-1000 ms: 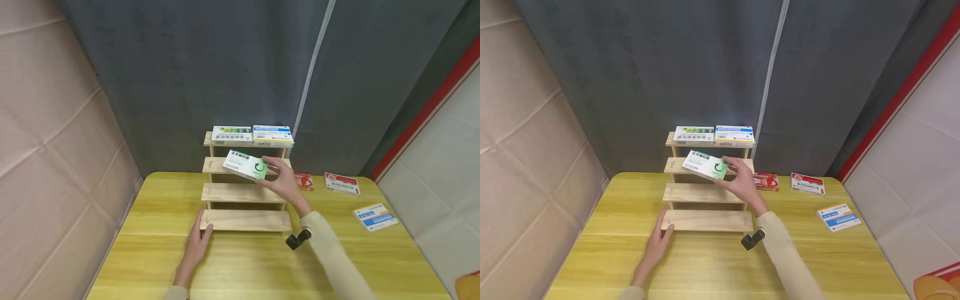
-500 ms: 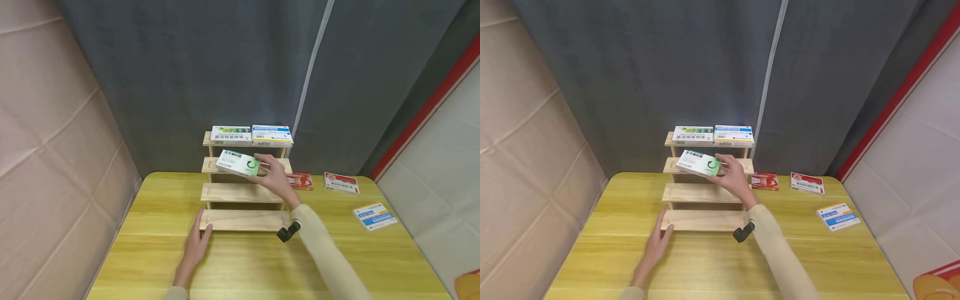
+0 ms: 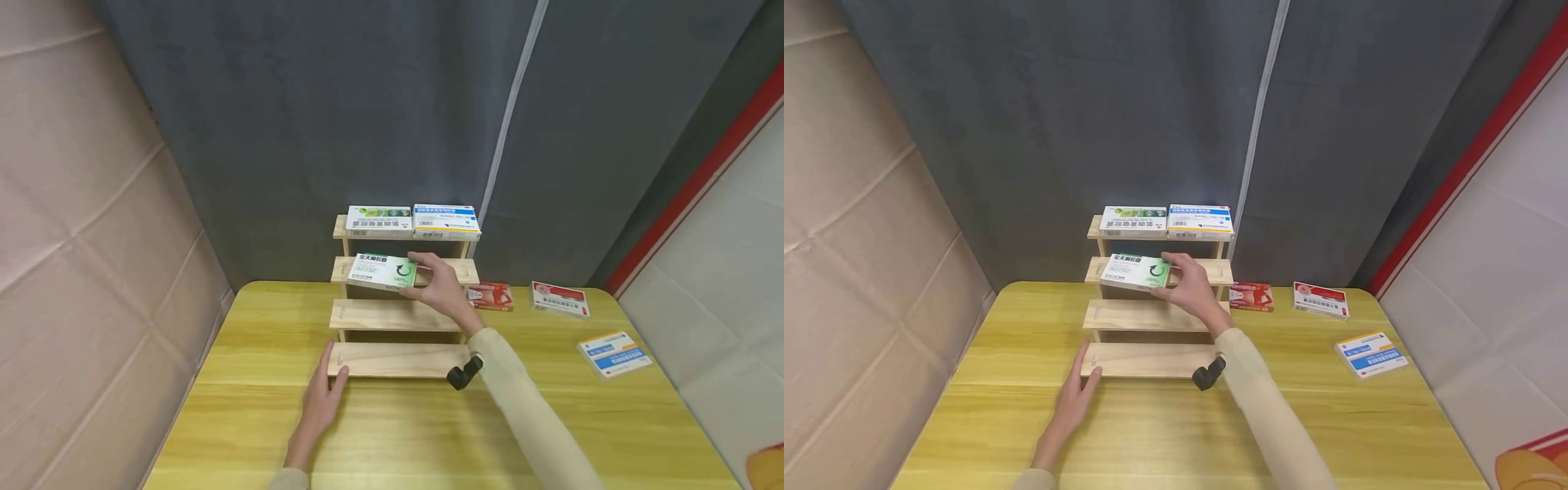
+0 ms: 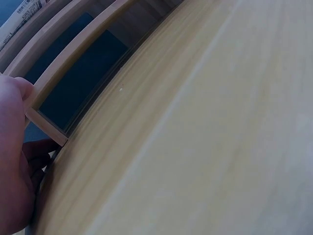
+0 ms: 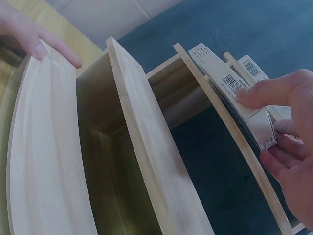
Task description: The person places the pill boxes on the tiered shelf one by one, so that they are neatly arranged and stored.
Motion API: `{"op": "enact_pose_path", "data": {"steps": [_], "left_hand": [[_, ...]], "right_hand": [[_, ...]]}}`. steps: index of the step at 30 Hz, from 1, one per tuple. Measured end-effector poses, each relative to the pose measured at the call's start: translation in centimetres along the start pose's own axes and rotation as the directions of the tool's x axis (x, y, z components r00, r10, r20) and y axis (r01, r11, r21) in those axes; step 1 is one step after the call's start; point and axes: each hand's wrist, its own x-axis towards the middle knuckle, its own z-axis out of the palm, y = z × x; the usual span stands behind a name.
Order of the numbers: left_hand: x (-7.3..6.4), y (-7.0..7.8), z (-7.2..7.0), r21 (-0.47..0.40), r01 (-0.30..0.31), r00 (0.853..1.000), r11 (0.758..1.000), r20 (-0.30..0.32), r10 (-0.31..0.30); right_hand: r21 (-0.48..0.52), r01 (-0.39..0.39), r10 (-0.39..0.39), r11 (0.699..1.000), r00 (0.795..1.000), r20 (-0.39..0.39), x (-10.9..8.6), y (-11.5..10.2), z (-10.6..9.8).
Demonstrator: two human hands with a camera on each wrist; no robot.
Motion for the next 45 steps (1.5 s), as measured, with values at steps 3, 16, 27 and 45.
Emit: {"op": "enact_pose_path", "data": {"steps": [3, 16, 27, 45], "left_hand": [[0.0, 0.0, 0.0, 0.0, 0.001, 1.0, 1.0, -0.002, -0.001], [0.1, -0.2, 0.1, 0.011, -0.003, 1.0, 1.0, -0.008, 0.003], [0.1, -0.2, 0.1, 0.019, -0.002, 1.0, 1.0, -0.011, 0.002], [0.1, -0.3, 0.1, 0.001, -0.015, 1.0, 1.0, -0.006, 0.015]], "right_hand": [[0.024, -0.018, 0.018, 1.0, 1.0, 0.014, 0.1, 0.2, 0.0], [0.035, -0.052, 0.051, 0.998, 0.998, 0.033, 0.8, 0.3, 0.5], [-0.153, -0.022, 0.026, 0.988, 0.999, 0.025, 0.7, 0.1, 0.9], [-0.055, -0.05, 0.052, 0.997, 0.998, 0.038, -1.6, -0.2, -0.3]]}}
